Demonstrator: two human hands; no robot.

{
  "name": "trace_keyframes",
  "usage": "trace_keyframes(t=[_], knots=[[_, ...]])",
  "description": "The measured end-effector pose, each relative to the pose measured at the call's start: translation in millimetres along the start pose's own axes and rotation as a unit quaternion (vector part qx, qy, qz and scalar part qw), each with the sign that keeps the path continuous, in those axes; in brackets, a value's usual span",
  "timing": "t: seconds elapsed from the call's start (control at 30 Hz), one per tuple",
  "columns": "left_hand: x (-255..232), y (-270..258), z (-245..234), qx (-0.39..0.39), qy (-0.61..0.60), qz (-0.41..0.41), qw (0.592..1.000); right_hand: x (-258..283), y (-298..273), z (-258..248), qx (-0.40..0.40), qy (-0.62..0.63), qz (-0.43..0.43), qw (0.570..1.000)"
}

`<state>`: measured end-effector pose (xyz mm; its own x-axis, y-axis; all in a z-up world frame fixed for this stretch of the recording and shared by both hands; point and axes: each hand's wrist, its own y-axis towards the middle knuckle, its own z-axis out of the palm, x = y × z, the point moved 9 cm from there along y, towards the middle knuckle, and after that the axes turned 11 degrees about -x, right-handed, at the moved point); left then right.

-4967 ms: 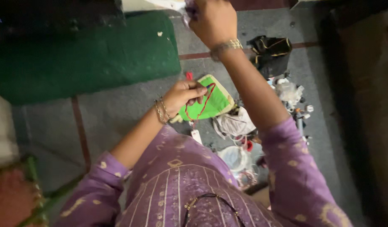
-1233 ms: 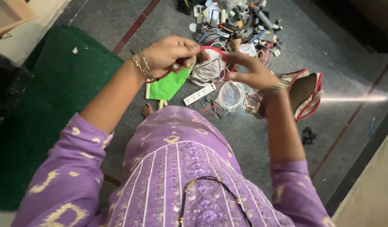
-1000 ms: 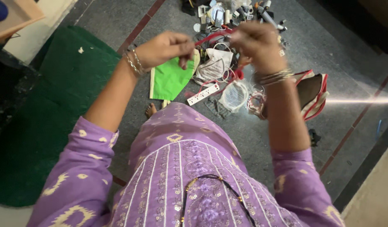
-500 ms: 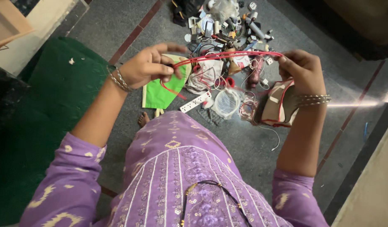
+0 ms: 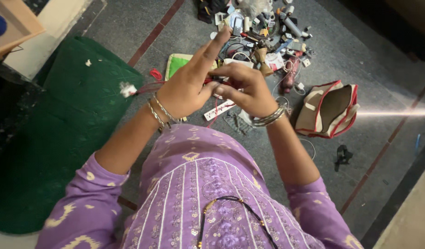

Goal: The person repairs a red electrical cord by stripping the ends, twisting the wires, and wrapping the connection with blue electrical tape. They use scissors to cut the tape and handle a power strip and various cables on the floor.

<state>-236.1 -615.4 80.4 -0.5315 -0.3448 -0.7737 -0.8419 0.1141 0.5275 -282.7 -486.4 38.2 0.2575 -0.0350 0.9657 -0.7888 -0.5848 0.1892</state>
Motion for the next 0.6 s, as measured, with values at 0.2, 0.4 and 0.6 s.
trace_keyframes(t=[0.2, 0.4, 0.6], knots=[[5.6, -1.9, -18.5, 0.010, 0.062, -0.076, 0.995, -0.1, 17.2, 9.3, -0.107, -0.016, 0.006, 0.994], [15.1, -7.2, -28.1, -0.058, 0.087, -0.081, 0.991, -34.8, 14.0, 3.7, -0.191, 0.111, 0.087, 0.971], [-11.5, -19.8, -7.5, 0.001, 0.251, 0.087, 0.964, -117.1, 31.2, -69.4, -0.337, 0.300, 0.170, 0.876]])
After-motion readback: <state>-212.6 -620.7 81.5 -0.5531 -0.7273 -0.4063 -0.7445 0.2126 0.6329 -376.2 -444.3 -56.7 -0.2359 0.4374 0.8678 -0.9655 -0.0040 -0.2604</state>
